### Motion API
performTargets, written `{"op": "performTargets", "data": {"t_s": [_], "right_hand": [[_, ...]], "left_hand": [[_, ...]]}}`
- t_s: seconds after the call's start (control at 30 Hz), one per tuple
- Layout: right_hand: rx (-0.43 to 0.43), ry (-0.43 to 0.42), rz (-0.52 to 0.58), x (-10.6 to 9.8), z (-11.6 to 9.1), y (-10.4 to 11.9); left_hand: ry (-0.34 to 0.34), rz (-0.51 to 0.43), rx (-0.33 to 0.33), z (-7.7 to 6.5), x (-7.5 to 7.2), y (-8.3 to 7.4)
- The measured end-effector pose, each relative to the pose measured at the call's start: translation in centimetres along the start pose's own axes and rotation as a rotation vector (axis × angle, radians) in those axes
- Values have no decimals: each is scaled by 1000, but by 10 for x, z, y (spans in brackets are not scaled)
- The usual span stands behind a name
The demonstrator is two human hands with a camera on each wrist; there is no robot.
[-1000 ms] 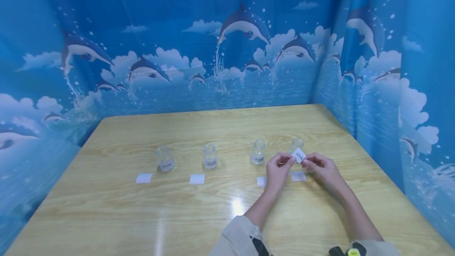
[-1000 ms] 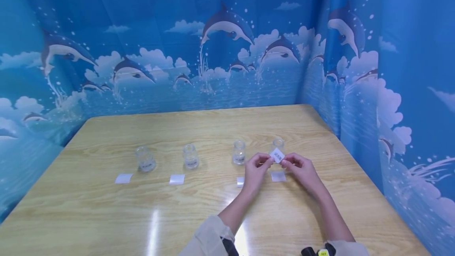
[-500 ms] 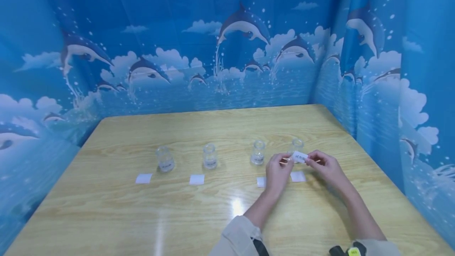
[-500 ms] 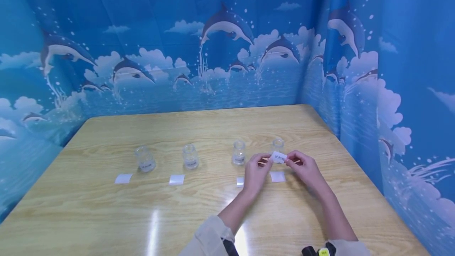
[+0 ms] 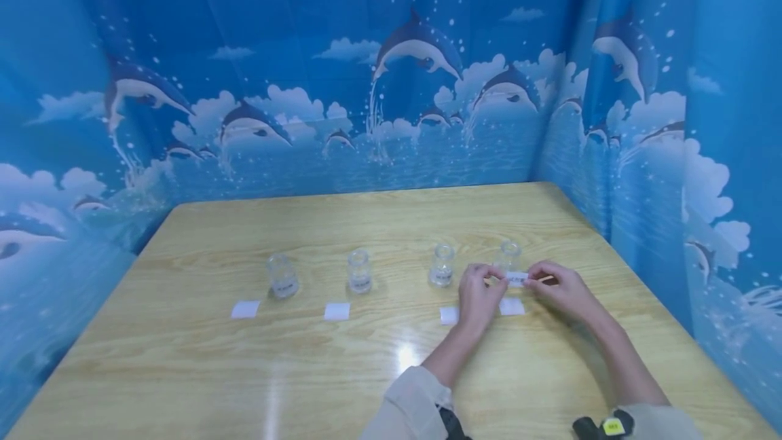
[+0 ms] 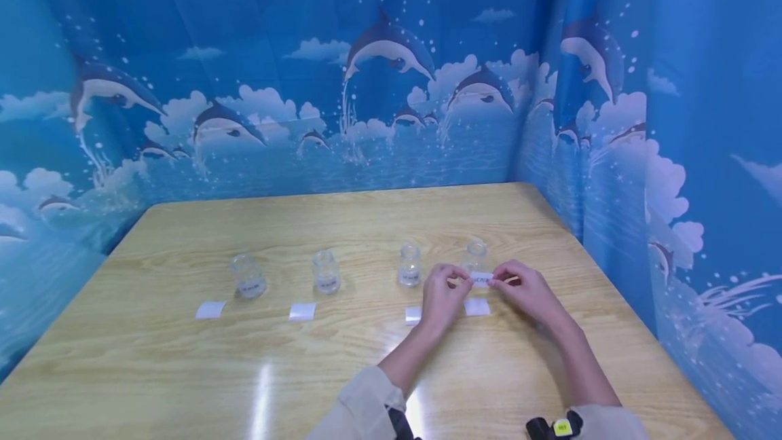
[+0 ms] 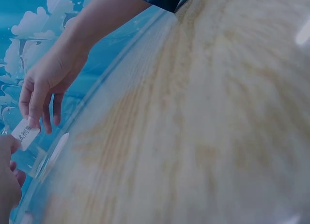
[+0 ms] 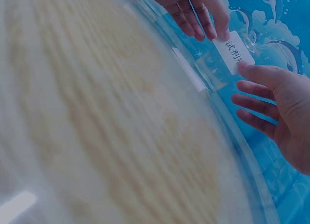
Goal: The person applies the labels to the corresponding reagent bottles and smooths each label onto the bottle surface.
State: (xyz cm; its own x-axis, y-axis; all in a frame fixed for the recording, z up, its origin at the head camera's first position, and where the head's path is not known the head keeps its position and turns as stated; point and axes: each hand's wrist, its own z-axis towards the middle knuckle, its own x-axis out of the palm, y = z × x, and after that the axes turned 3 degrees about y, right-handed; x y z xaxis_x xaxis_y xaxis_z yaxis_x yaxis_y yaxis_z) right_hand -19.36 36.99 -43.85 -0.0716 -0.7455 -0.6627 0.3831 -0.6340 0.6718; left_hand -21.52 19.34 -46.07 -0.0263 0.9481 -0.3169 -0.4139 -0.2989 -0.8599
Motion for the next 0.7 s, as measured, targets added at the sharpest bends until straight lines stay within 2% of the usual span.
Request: {"op": "performTargets", "data": {"t_s": [0.13,0.2,0.4,0.53,0.7], "right_hand": [[-95,-31,-36,5,7,-6],[-113,-48,-43,8,9,-9],[-109,-74,-24,14,12,-20],[-96,-85,-8,16,12,-22],[-90,-85,2,16,14,-21]], "left_hand": [[-8,70,3,0,3,0],[0,81,3,1,4,1],[33,72,-21,1,7,1],[26,66,-6,2,9,3],[29,46,-33,5,9,3]]}}
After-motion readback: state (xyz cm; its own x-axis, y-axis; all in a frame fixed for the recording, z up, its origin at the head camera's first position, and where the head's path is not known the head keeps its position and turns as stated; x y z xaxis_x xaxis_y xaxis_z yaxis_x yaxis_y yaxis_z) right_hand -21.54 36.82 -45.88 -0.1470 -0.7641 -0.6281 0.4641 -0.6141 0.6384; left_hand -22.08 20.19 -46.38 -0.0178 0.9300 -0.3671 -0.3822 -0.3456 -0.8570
